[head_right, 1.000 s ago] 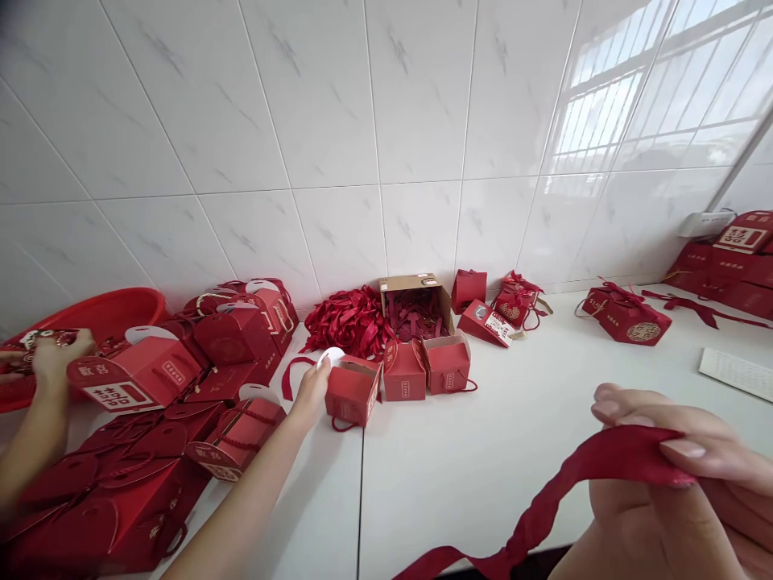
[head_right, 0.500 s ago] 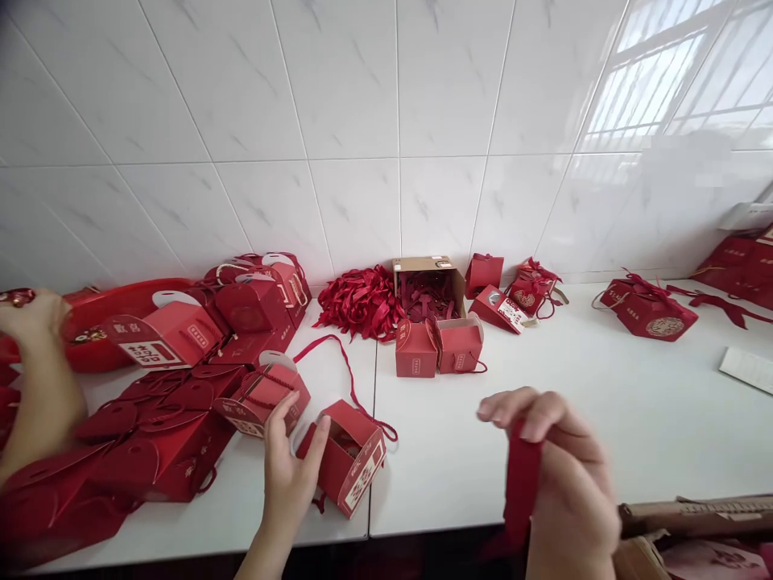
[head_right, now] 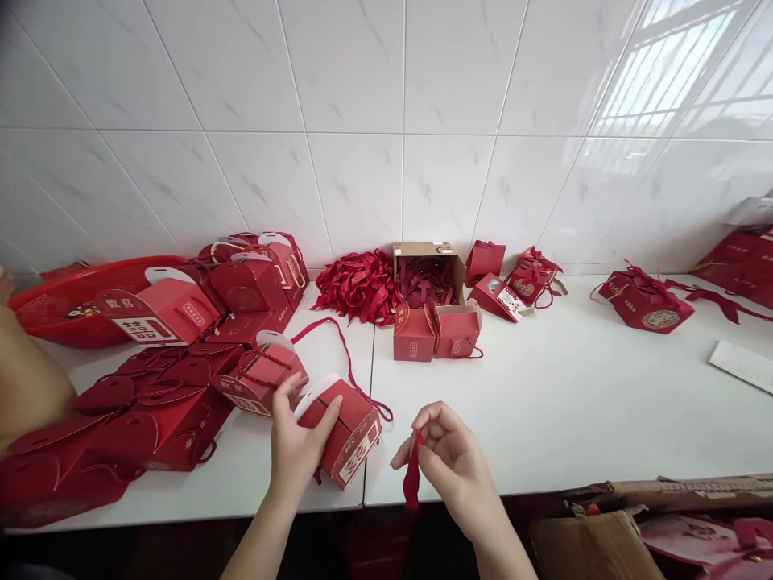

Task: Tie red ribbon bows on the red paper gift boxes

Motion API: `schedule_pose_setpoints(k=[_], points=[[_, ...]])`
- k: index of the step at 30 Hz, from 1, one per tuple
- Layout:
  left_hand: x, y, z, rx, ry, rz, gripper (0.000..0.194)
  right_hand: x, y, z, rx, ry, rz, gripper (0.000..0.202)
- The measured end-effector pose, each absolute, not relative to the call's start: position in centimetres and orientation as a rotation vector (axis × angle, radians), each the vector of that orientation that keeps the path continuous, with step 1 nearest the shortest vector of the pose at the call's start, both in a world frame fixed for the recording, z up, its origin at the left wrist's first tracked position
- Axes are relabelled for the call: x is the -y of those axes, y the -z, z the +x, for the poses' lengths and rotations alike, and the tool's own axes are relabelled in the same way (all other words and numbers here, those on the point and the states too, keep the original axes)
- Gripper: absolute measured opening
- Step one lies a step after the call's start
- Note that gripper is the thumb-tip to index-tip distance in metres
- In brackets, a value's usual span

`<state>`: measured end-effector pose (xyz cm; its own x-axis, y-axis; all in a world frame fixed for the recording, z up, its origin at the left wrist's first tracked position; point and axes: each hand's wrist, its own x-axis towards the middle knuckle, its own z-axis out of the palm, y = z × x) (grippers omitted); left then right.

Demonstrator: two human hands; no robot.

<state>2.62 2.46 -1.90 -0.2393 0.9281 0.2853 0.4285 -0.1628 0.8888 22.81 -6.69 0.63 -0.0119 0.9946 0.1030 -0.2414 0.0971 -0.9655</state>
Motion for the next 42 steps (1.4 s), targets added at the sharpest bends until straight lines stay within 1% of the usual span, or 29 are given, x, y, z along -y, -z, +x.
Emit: schedule_pose_setpoints(k=[3, 5, 7, 8, 9, 10, 12, 13, 14, 15, 18, 21, 31, 42], points=[[-2.3, 1.6, 2.6, -1.705, -1.329, 1.683, 0.079, 6.2, -0.7, 21.5, 1.097, -1.391, -1.006, 0.025], [-2.1, 1.4, 2.7, -1.756, -1.290, 1.800, 0.086, 5.9, -0.5, 20.5, 1.133, -1.458, -1.066, 0.033], [-2.0, 1.3, 2.8, -1.787, -1.295, 1.922, 0.088, 5.5, -0.3, 19.8, 1.161, -1.483, -1.080, 0.034], [-2.0, 1.3, 2.8, -1.787, -1.316, 1.993, 0.085, 5.3, -0.2, 19.5, 1.162, -1.487, -1.065, 0.032], [-2.0, 1.3, 2.9, -1.772, -1.340, 2.075, 0.076, 5.2, -0.1, 19.3, 1.157, -1.491, -1.042, 0.030], [-2.1, 1.3, 2.9, -1.742, -1.360, 2.169, 0.061, 5.0, -0.1, 19.2, 1.147, -1.493, -1.020, 0.028], [-2.2, 1.2, 2.9, -1.664, -1.374, 2.359, 0.018, 4.9, -0.2, 19.0, 1.120, -1.487, -0.991, 0.027], [-2.2, 1.2, 2.8, -1.631, -1.359, 2.436, 0.005, 4.8, -0.3, 18.9, 1.106, -1.482, -0.981, 0.027], [-2.3, 1.1, 2.8, -1.614, -1.331, 2.490, 0.013, 4.8, -0.4, 18.8, 1.090, -1.479, -0.972, 0.028], [-2.3, 1.0, 2.7, -1.611, -1.297, 2.524, 0.015, 4.7, -0.4, 18.7, 1.076, -1.480, -0.965, 0.029], [-2.4, 0.8, 2.6, -1.639, -1.220, 2.559, 0.009, 4.7, -0.5, 18.3, 1.049, -1.491, -0.938, 0.032], [-2.3, 0.9, 2.5, -1.649, -1.196, 2.567, 0.013, 4.5, -0.4, 18.0, 1.043, -1.494, -0.923, 0.032], [-2.2, 0.8, 2.4, -1.619, -1.256, 2.573, 0.009, 4.0, -0.3, 18.5, 1.114, -1.501, -0.979, 0.026], [-2.1, 0.8, 2.5, -1.673, -1.180, 2.570, 0.010, 4.1, -0.1, 18.4, 1.085, -1.527, -0.993, 0.030]])
